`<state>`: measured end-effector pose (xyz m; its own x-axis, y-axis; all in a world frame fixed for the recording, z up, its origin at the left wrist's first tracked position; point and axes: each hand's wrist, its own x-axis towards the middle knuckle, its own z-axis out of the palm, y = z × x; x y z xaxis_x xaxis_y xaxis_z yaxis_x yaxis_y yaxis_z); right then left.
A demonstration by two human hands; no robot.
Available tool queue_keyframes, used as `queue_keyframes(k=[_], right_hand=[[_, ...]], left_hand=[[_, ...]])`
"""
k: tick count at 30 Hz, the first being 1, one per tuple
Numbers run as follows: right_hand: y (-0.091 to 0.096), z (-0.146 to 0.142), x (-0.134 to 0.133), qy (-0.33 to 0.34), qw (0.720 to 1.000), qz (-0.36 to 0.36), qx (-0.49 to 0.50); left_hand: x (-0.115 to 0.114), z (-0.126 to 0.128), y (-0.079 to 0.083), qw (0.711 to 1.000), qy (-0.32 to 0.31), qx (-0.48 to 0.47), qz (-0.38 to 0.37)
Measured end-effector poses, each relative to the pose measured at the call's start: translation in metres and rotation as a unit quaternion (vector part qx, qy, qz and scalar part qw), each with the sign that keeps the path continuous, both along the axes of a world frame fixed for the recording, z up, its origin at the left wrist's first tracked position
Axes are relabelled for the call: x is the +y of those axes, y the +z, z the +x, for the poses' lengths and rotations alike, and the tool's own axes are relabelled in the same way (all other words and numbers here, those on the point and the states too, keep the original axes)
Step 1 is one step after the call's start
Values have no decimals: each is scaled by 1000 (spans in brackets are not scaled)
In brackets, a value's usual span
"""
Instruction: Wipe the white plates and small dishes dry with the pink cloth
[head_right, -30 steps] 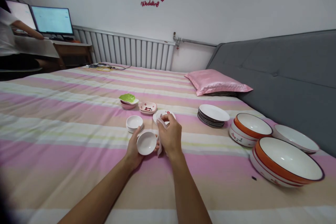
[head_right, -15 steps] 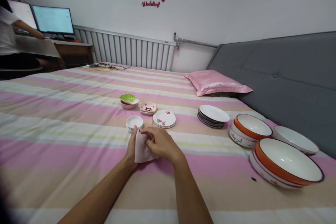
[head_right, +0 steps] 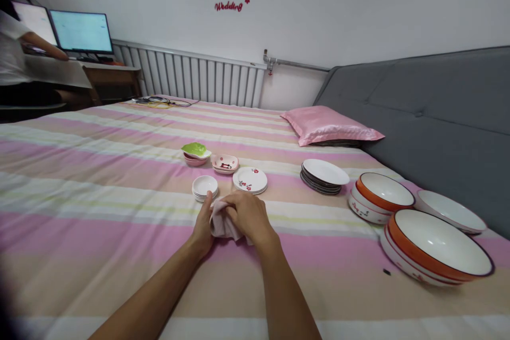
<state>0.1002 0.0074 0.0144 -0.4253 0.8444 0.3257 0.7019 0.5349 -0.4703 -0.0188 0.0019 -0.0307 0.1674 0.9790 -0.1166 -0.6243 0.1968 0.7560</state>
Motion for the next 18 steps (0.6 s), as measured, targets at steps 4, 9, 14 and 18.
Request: queue_keyframes(k=[4, 9, 14, 18], right_hand=[[-3, 0, 4, -3, 1000, -20, 17], [-6, 0, 7, -51, 999, -8, 13], [-10, 11, 15, -172, 984, 21, 46], [-11, 17, 18, -219, 974, 35, 47]], left_hand=[[0, 0, 3, 1000, 16, -3, -20], [0, 3, 1, 1000, 10, -17, 4], [4, -2, -8, 976, 6, 185, 112], [7, -4, -11, 959, 11, 243, 148]])
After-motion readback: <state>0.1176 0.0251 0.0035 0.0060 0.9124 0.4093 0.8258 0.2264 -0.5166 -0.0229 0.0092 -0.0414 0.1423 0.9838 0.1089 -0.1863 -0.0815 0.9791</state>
